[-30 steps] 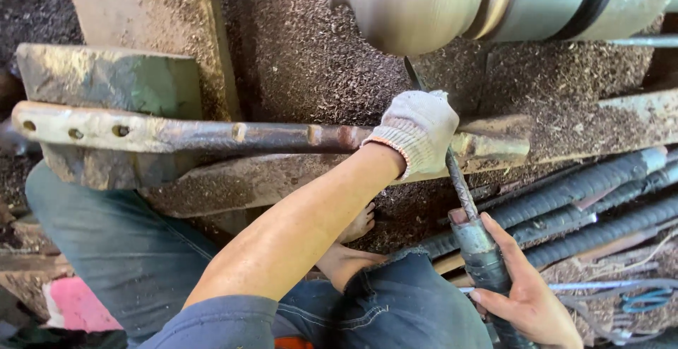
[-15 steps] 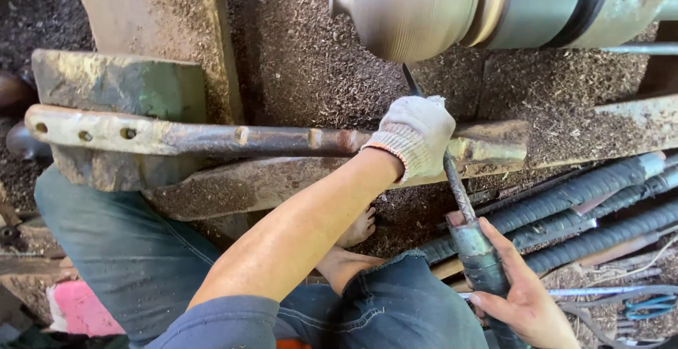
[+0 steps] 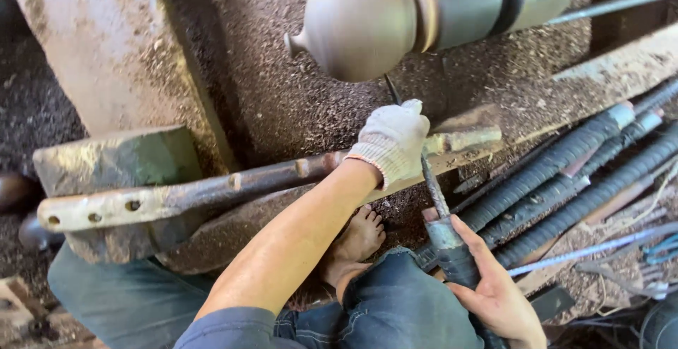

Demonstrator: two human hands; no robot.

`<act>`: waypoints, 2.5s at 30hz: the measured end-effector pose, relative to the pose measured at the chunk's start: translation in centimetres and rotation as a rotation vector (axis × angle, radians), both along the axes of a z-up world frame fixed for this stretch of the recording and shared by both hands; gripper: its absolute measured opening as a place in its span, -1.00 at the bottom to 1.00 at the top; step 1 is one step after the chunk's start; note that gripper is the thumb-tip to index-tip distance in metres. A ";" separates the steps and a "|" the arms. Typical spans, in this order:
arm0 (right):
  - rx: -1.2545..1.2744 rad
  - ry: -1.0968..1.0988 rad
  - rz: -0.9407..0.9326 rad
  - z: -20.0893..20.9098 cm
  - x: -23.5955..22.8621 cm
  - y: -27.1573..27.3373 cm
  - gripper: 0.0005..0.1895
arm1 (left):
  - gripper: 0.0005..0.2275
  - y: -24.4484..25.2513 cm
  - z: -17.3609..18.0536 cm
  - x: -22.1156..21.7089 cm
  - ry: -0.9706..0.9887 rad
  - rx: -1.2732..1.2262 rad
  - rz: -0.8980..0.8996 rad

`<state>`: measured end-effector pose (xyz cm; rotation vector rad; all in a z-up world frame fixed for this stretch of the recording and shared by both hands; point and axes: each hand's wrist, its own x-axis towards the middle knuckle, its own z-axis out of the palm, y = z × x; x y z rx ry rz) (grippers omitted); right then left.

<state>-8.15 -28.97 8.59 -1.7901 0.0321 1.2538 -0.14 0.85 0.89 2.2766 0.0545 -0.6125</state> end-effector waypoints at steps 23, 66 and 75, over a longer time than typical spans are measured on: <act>-0.078 0.327 0.456 4.3 18.6 -2.0 0.08 | -0.70 -3.2 -0.1 4.3 0.281 0.021 0.266; -0.117 0.118 0.133 1.8 8.9 -4.9 -0.07 | -0.63 -2.6 -0.4 3.8 0.167 -0.081 0.255; -0.142 0.093 0.111 1.6 8.0 -4.1 -0.09 | -0.42 -2.5 -0.6 4.1 0.206 -0.075 0.236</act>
